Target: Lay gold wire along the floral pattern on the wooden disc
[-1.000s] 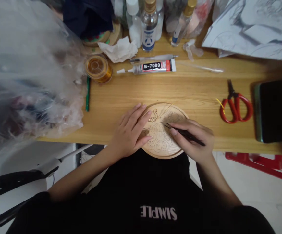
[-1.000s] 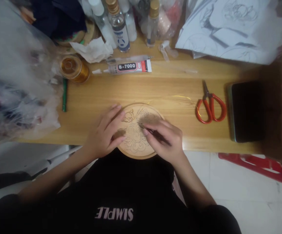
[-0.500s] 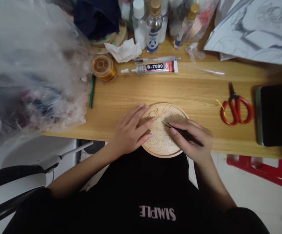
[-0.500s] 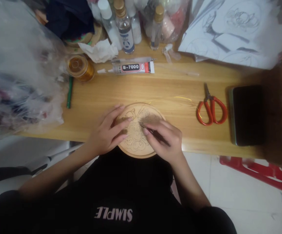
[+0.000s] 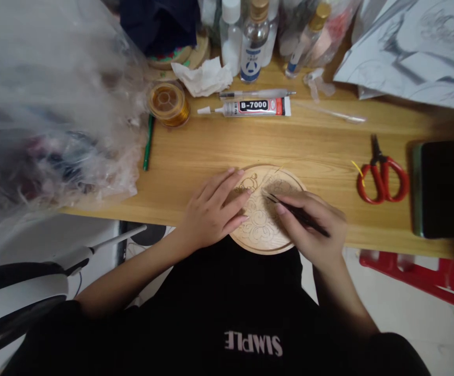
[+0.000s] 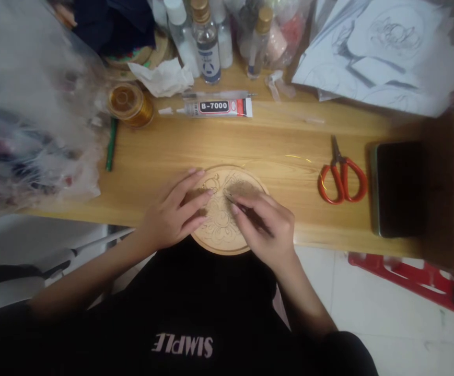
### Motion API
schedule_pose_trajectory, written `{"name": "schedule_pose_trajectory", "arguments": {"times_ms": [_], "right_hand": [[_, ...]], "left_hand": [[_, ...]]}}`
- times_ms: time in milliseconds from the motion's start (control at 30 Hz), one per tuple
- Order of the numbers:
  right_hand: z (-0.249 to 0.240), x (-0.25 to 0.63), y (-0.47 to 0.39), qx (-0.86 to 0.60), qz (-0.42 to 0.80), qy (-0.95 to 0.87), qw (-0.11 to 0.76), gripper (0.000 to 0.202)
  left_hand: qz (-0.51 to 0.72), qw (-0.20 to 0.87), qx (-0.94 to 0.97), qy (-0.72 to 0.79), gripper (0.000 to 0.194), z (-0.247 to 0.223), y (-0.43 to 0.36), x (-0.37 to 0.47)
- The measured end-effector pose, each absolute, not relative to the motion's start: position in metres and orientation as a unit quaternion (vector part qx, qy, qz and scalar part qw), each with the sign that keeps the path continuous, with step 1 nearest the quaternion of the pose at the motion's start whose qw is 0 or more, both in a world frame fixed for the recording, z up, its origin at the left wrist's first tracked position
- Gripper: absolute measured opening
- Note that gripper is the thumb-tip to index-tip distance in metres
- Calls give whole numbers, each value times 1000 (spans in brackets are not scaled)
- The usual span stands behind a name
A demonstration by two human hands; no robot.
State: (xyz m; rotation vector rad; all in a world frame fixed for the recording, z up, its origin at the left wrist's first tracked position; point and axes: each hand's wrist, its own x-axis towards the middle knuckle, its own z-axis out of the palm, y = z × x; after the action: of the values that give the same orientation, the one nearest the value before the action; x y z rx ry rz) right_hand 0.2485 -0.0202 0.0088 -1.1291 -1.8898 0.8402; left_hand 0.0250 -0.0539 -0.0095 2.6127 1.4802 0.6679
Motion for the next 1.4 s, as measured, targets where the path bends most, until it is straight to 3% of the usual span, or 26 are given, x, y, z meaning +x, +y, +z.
{"name": "schedule_pose_trajectory", "arguments": {"times_ms": [333,1400], "right_hand": [[12,230,-17,-426,329,-772,339,18],[12,235,-6,-403,375,-769,326,30]], "left_hand": [[233,63,835,495,55,-8,-53,23],[220,97,827,509,46,-9,-52,24]]}}
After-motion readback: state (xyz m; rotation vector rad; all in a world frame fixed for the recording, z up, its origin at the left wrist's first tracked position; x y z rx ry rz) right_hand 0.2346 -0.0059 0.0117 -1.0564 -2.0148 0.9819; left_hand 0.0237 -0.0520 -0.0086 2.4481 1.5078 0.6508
